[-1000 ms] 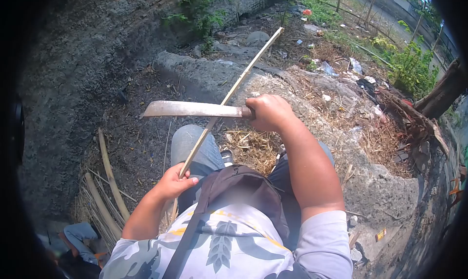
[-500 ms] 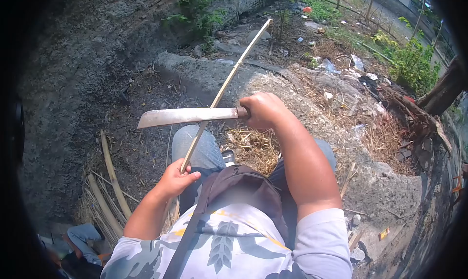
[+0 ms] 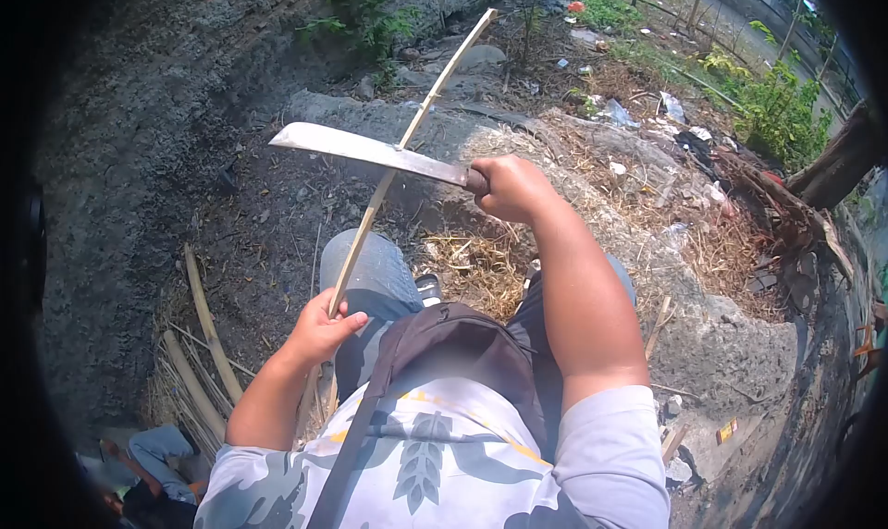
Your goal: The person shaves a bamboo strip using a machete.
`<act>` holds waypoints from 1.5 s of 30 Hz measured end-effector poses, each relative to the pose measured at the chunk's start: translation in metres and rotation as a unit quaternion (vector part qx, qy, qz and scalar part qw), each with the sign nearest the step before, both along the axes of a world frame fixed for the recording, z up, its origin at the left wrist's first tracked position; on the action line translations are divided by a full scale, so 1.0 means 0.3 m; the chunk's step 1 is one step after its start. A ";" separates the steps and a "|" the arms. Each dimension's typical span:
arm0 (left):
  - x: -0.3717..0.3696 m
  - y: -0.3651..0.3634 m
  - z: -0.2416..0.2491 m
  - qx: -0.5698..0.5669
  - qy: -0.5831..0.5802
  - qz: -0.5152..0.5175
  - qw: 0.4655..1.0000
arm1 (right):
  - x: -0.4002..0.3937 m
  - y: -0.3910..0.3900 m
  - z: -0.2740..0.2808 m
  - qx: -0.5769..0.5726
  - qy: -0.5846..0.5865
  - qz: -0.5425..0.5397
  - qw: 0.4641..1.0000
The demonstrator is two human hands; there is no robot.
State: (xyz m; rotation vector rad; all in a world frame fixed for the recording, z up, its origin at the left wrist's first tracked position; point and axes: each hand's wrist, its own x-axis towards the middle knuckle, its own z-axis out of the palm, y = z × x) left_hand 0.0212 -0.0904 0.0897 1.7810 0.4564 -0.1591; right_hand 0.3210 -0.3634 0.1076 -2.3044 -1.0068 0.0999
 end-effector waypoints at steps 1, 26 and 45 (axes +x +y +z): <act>-0.019 0.015 0.006 -0.013 0.007 0.014 1.000 | 0.032 0.002 -0.019 0.022 0.007 -0.039 0.999; -0.017 0.017 -0.008 0.118 -0.008 0.024 0.993 | -0.096 0.093 0.047 -0.143 -0.002 0.032 0.989; -0.055 0.044 0.040 0.225 -0.008 -0.024 0.974 | 0.045 -0.002 -0.037 -0.031 0.034 -0.078 0.996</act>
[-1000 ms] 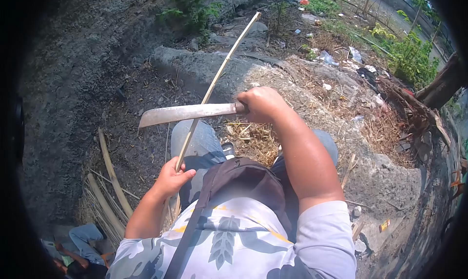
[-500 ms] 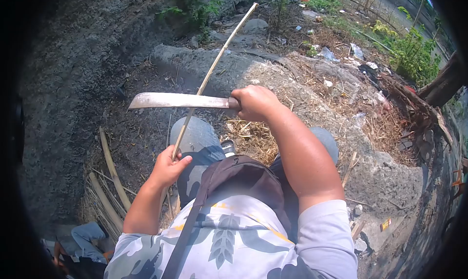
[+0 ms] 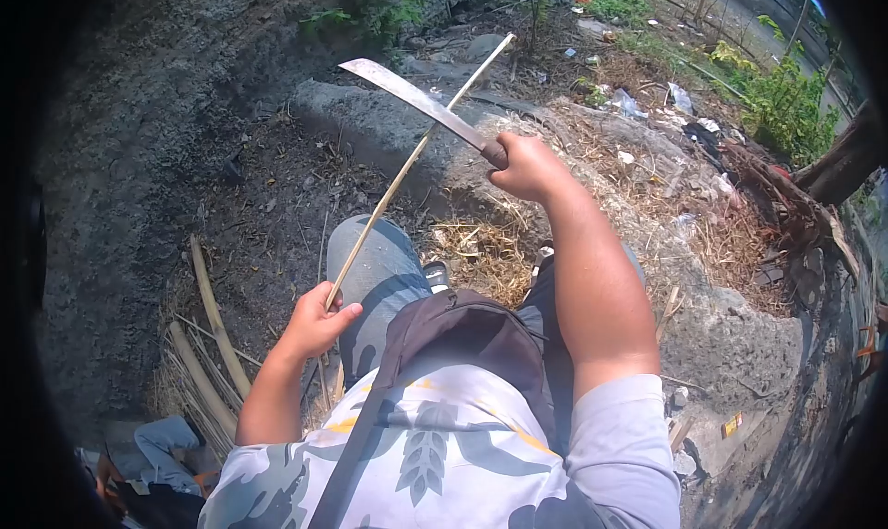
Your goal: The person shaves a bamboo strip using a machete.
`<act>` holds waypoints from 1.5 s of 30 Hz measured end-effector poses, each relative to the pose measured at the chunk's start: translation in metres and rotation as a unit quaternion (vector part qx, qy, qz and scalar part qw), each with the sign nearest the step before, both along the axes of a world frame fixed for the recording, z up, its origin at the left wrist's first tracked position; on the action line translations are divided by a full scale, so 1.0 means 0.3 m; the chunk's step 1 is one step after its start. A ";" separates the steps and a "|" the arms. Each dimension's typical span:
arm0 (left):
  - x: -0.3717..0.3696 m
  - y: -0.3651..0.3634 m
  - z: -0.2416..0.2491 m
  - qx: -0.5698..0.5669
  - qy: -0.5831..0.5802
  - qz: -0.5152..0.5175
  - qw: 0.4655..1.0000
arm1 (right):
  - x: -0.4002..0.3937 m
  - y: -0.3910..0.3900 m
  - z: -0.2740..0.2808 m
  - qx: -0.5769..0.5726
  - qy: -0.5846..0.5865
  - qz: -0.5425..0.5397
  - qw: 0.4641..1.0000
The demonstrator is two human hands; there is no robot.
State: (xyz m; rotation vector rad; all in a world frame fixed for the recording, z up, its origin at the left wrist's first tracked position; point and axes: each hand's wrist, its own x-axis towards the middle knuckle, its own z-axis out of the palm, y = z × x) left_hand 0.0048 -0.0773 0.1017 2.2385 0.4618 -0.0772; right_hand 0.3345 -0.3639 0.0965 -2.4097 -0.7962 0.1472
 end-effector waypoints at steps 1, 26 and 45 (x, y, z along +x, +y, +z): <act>0.004 -0.004 0.001 -0.007 0.002 0.001 1.000 | -0.007 0.010 -0.012 0.006 -0.013 0.002 1.000; -0.018 0.038 -0.056 -0.179 -0.009 0.057 0.982 | -0.080 0.013 0.085 -0.038 -0.064 0.082 0.994; 0.049 -0.014 0.000 -0.114 -0.026 0.043 0.992 | -0.175 0.120 0.072 -0.003 -0.296 0.196 0.935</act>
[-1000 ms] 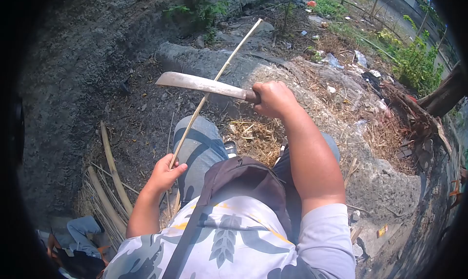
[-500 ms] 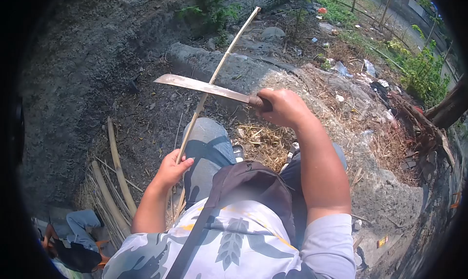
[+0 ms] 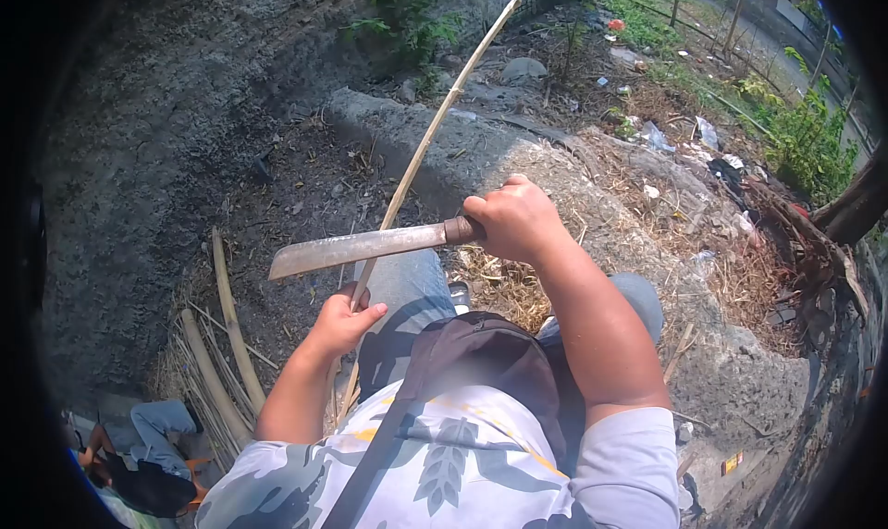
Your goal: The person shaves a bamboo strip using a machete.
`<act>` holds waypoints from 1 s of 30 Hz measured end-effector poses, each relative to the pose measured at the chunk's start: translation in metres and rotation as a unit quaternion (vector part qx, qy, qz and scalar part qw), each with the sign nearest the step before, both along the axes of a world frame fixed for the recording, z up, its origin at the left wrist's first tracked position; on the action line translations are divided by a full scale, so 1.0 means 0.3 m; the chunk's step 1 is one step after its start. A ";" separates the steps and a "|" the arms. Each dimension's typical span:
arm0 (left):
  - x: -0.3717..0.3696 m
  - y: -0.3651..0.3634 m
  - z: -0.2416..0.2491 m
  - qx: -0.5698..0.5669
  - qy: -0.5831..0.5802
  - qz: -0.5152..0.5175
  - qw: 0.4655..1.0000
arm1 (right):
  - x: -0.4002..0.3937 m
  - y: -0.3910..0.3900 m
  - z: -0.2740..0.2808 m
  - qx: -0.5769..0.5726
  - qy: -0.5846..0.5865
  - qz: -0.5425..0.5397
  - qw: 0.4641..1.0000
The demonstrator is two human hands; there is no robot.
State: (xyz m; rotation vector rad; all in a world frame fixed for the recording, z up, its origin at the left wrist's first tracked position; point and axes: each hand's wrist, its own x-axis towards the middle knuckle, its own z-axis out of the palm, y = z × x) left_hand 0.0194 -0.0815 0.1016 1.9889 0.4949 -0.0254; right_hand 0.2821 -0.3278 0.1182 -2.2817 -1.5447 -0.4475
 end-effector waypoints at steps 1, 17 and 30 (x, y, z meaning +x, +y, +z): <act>-0.002 -0.002 0.008 -0.031 0.014 0.016 0.999 | 0.009 -0.003 -0.006 0.006 0.004 -0.004 1.000; 0.011 -0.036 -0.007 -0.023 0.022 0.001 0.999 | 0.021 0.020 -0.040 0.009 0.014 -0.047 0.999; 0.027 -0.040 -0.062 0.023 0.015 -0.008 1.000 | -0.055 0.040 0.009 -0.031 -0.010 -0.009 0.999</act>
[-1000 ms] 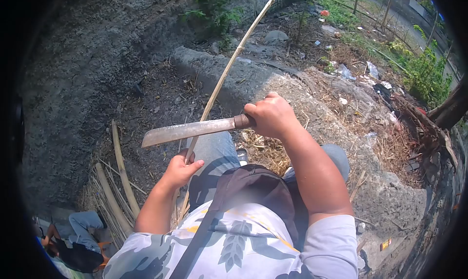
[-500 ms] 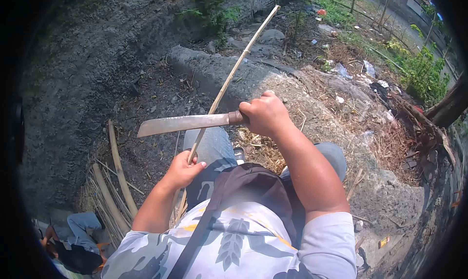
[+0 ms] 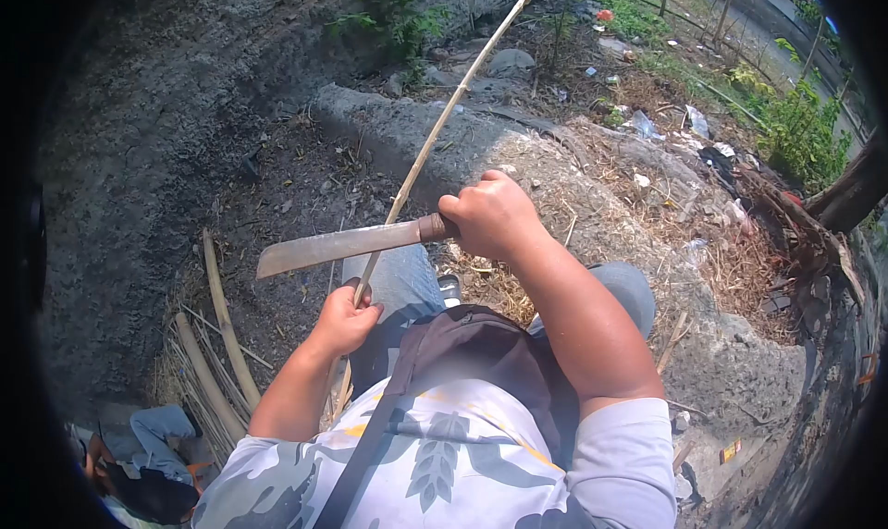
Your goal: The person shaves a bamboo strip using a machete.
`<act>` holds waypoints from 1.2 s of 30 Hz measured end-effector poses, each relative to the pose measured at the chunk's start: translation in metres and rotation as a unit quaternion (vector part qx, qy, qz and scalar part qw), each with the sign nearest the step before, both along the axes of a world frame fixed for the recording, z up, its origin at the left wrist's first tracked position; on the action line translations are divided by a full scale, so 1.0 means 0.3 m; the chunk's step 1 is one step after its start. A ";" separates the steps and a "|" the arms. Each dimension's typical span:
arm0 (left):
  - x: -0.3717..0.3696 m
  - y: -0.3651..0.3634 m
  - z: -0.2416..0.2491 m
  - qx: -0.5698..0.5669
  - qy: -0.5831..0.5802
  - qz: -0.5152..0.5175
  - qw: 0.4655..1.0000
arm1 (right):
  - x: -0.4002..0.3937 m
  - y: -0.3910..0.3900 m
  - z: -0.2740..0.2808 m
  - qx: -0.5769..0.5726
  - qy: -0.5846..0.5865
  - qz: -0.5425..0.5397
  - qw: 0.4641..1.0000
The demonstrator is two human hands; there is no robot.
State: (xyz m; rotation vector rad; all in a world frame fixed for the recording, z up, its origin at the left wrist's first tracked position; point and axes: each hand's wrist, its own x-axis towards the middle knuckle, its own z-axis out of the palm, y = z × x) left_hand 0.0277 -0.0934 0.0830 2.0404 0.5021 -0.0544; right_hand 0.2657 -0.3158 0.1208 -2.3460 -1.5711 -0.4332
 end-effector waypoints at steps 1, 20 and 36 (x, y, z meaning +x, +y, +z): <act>0.000 0.003 0.007 -0.001 -0.004 -0.001 1.000 | 0.020 -0.006 -0.002 0.012 0.007 -0.017 1.000; -0.026 0.002 -0.040 -0.074 -0.009 0.016 0.997 | 0.052 -0.008 -0.037 -0.013 -0.006 -0.023 1.000; -0.030 0.025 0.000 -0.085 0.000 0.026 0.996 | 0.030 -0.001 -0.027 0.020 -0.028 -0.016 0.999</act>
